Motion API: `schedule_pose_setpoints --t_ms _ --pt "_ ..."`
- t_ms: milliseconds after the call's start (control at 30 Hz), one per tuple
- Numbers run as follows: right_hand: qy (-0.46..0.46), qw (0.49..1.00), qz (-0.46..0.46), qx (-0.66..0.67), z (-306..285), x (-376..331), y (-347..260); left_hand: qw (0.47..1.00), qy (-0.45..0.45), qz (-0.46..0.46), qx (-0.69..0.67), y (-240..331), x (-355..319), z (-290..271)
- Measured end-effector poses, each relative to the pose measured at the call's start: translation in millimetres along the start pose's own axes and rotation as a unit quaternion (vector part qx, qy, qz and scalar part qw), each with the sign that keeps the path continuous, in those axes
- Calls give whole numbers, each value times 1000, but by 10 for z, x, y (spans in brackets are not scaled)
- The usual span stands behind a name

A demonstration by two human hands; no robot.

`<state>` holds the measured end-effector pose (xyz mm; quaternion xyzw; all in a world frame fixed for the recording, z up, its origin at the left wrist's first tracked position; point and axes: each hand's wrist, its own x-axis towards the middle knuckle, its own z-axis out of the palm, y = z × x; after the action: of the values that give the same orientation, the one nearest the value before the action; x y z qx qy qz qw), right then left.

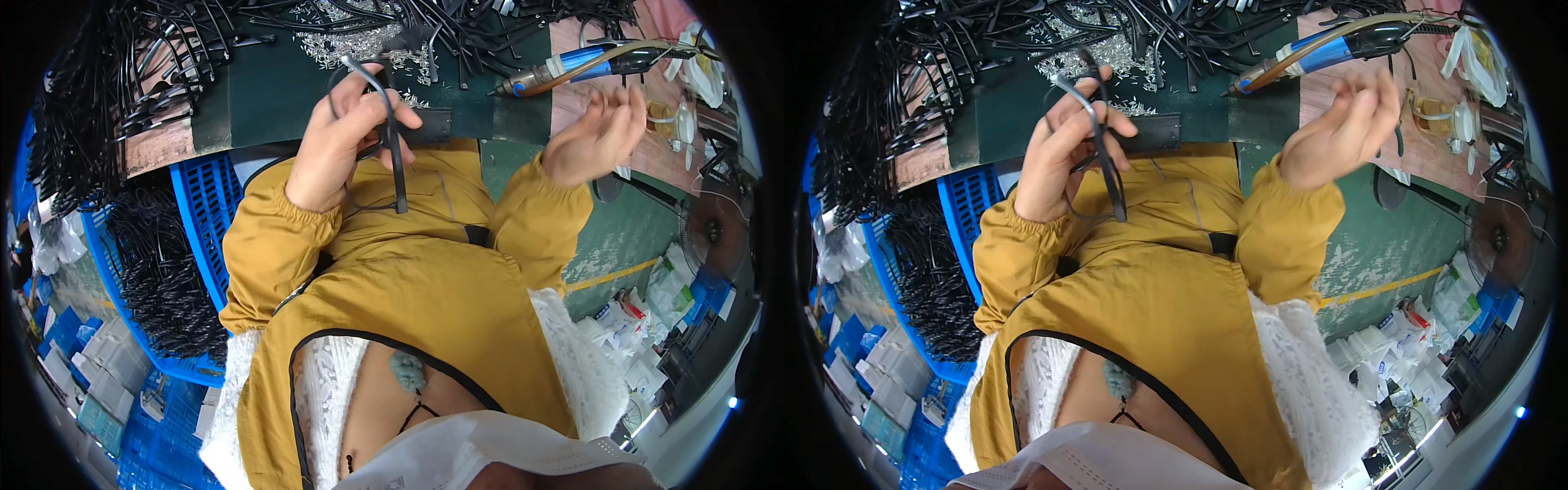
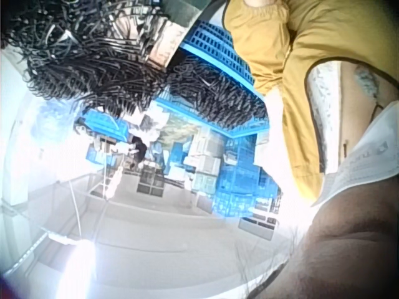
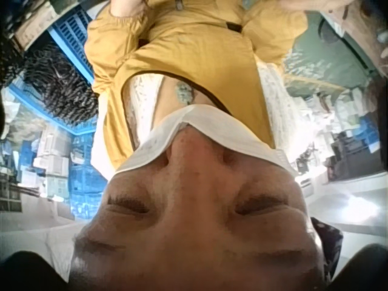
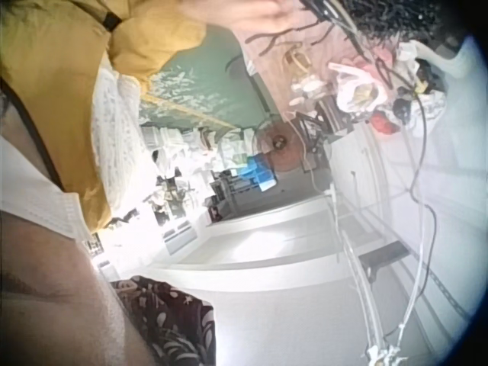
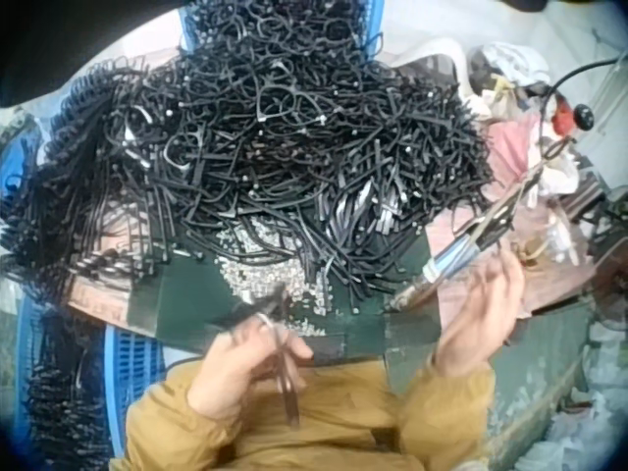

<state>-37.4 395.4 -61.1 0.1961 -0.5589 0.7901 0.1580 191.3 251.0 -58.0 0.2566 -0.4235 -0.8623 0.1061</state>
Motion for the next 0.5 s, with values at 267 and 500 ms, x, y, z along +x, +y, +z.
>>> schedule_pose_setpoints --t_ms 267,500 --pt "-251 855 261 372 202 169 590 990 41 -4 -132 -88 -162 -136" --pt "-270 818 295 413 674 -91 570 981 72 -21 -179 -269 -299 -227"
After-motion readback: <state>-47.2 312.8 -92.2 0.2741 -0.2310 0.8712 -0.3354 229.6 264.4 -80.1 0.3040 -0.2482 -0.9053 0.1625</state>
